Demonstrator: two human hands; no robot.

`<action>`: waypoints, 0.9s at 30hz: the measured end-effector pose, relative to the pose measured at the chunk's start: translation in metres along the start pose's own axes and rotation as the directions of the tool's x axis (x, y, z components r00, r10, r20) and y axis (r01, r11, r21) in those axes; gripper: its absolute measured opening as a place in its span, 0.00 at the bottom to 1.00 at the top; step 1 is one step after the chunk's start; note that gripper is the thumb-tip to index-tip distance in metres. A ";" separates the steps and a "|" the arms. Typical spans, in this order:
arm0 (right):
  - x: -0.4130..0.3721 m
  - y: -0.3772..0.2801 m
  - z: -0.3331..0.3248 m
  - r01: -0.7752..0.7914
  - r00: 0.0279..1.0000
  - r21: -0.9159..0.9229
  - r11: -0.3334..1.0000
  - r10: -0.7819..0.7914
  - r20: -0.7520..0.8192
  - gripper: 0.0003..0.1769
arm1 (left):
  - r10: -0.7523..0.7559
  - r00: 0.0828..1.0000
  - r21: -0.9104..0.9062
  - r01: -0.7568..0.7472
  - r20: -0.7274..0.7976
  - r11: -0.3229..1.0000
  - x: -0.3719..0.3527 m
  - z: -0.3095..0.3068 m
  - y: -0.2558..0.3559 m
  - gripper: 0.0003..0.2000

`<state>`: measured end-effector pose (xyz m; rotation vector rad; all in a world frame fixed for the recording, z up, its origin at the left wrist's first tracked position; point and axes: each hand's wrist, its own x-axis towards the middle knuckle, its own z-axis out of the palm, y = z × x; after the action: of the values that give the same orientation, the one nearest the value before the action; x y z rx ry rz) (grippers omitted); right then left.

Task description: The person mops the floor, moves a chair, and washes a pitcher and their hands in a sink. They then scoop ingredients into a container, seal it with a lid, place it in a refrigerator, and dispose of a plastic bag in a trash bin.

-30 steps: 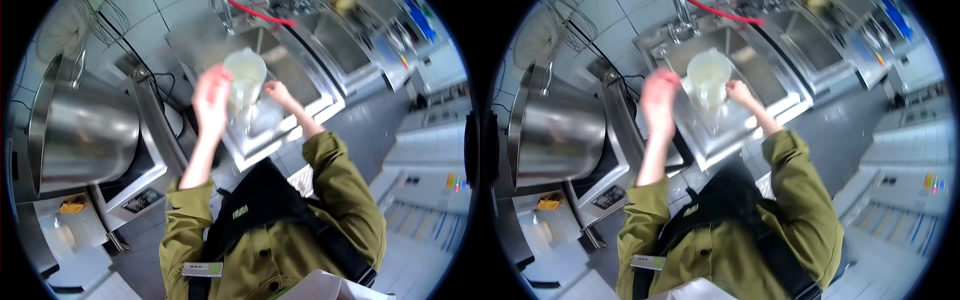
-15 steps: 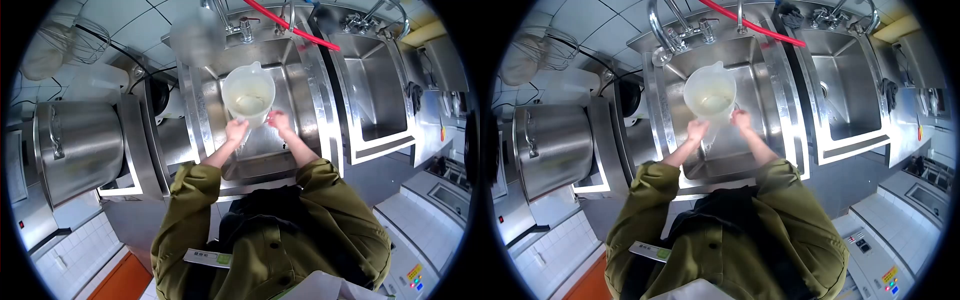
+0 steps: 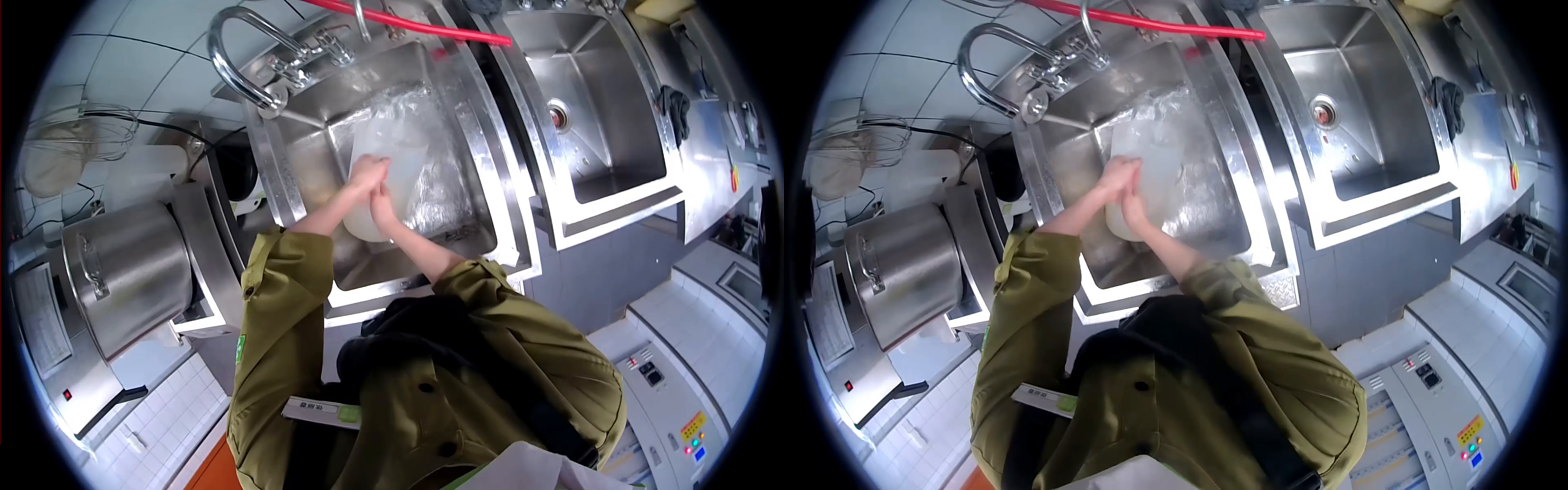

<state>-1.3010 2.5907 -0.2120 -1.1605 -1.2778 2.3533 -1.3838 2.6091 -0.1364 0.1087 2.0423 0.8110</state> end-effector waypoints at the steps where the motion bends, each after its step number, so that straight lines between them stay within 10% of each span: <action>1: 0.003 0.015 -0.005 0.016 0.999 0.020 1.000 -0.015 -0.049 0.25 | 0.008 1.000 0.021 -0.008 0.008 1.000 0.007 0.007 -0.005 0.16; 16: 0.052 -0.082 -0.007 -0.386 0.916 0.181 0.905 0.399 -0.045 0.31 | 0.152 0.976 0.114 -0.170 0.156 0.979 -0.073 -0.085 -0.022 0.20; 22: 0.083 -0.161 -0.001 -0.682 0.675 -0.210 0.701 0.713 0.189 0.23 | 0.030 0.996 -0.111 -0.020 0.088 0.994 -0.151 -0.127 -0.048 0.28; 27: 0.050 -0.217 0.049 -0.301 0.796 -0.783 0.544 0.596 0.108 0.24 | 0.064 0.996 -0.273 -0.046 0.059 0.961 -0.185 -0.136 -0.109 0.27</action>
<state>-1.4060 2.7163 -0.0534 -1.4433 -2.5228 2.5414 -1.3574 2.3866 -0.0159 0.0382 1.8527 1.0997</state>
